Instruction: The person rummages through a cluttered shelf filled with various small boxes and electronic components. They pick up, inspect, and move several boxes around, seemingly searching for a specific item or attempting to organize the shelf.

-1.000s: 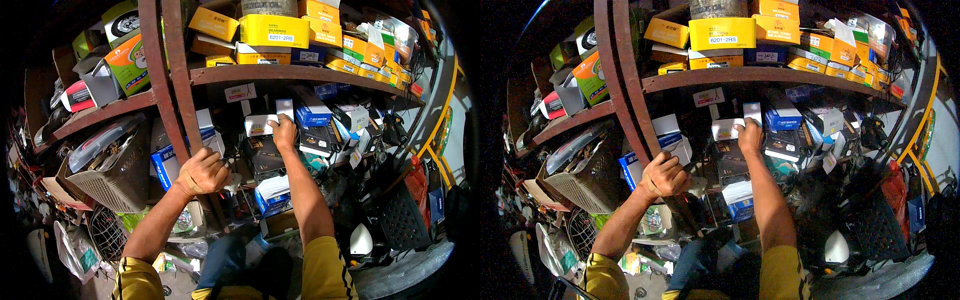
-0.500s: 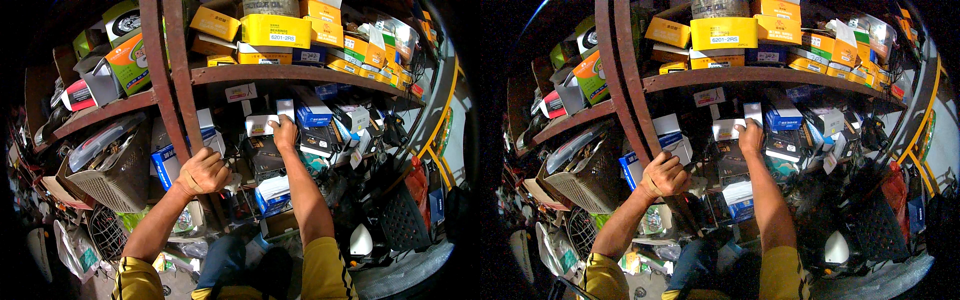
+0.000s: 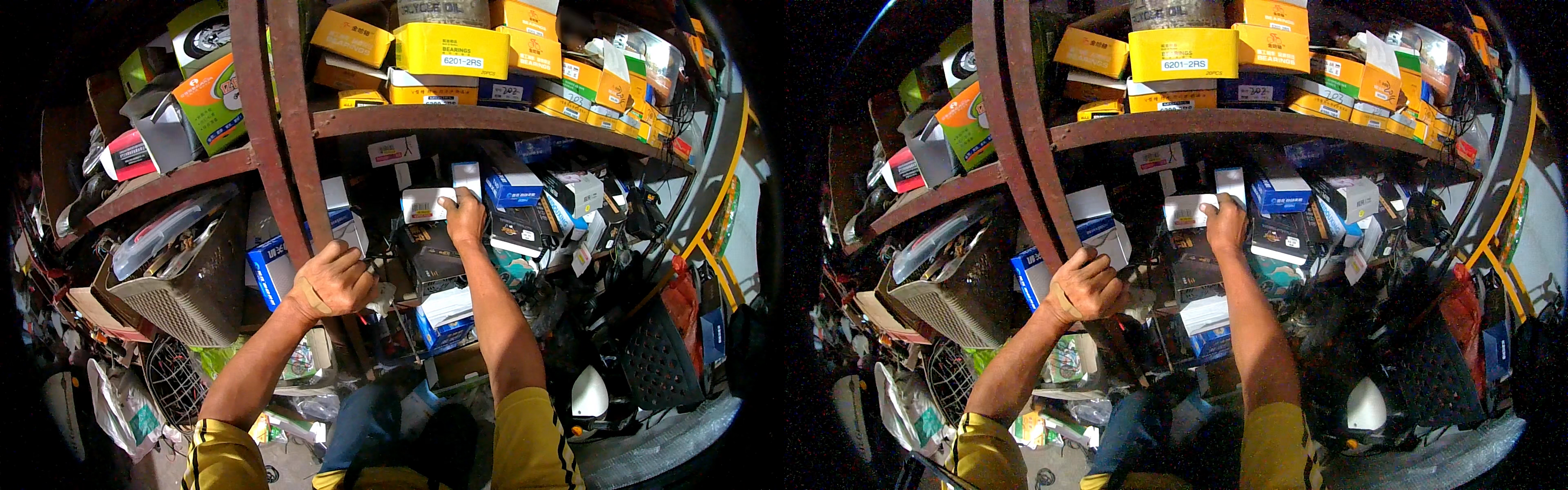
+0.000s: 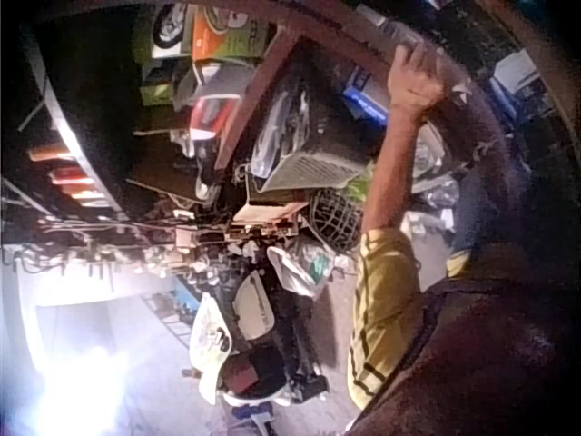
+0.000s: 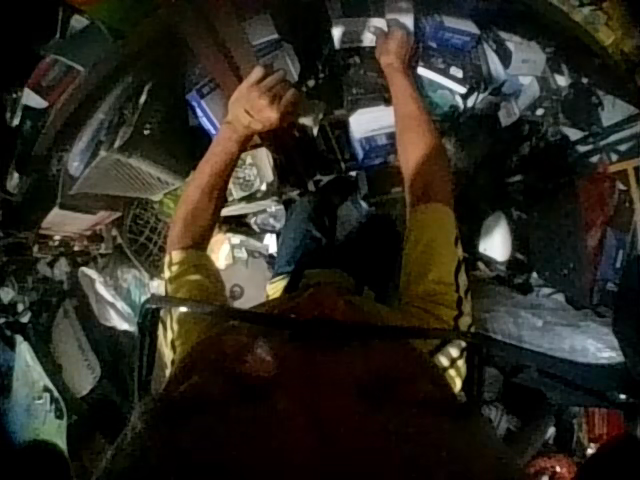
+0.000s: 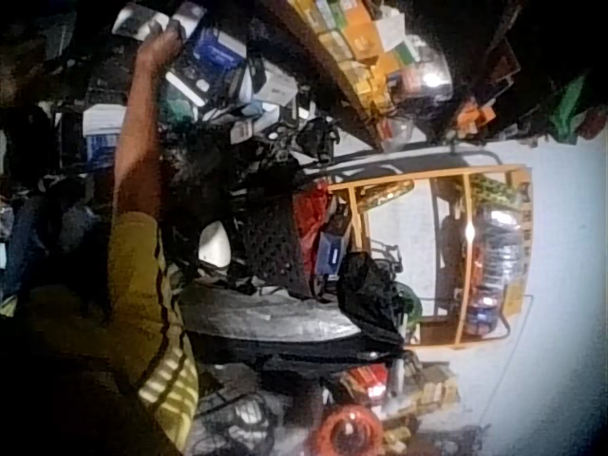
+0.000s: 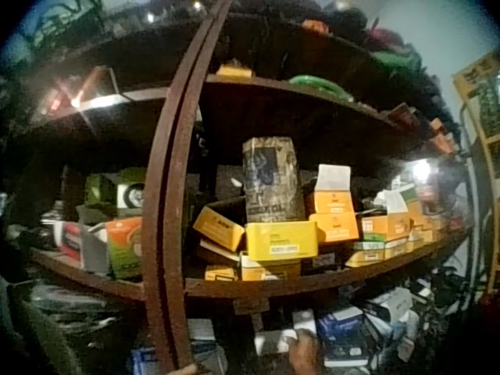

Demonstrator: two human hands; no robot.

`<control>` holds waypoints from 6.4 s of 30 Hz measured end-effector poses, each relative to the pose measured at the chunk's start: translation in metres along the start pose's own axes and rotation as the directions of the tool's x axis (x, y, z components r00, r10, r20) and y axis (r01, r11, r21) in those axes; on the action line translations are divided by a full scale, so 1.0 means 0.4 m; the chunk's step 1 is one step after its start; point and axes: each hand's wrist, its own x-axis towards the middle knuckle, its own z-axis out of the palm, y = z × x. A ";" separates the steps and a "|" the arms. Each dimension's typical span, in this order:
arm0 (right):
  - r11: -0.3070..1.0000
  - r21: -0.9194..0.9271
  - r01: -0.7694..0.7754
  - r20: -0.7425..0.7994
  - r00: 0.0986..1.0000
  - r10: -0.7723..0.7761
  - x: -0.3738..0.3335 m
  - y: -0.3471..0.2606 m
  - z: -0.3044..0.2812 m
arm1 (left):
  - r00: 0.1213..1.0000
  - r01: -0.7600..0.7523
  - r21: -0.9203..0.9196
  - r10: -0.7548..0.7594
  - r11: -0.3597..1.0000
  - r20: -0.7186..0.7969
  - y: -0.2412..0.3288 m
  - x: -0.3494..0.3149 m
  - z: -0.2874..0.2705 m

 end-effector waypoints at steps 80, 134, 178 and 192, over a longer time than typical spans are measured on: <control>0.939 -0.230 0.255 0.004 0.965 -0.261 0.000 -0.110 -0.136 | 1.000 -0.012 -0.002 0.012 1.000 -0.029 -0.005 -0.003 -0.011; -0.246 0.932 -0.264 0.344 0.857 0.383 -0.526 0.272 -0.359 | 0.997 -0.026 -0.058 0.022 0.998 -0.077 -0.005 -0.017 0.006; 0.462 0.871 -0.169 -0.102 0.857 0.506 -0.264 -0.255 -0.320 | 0.999 -0.027 -0.067 0.023 0.997 -0.047 -0.004 -0.015 0.001; 0.910 0.308 0.277 0.219 0.910 -0.351 -0.456 -0.275 -0.229 | 0.998 -0.060 -0.084 0.062 0.995 0.020 -0.001 -0.022 0.003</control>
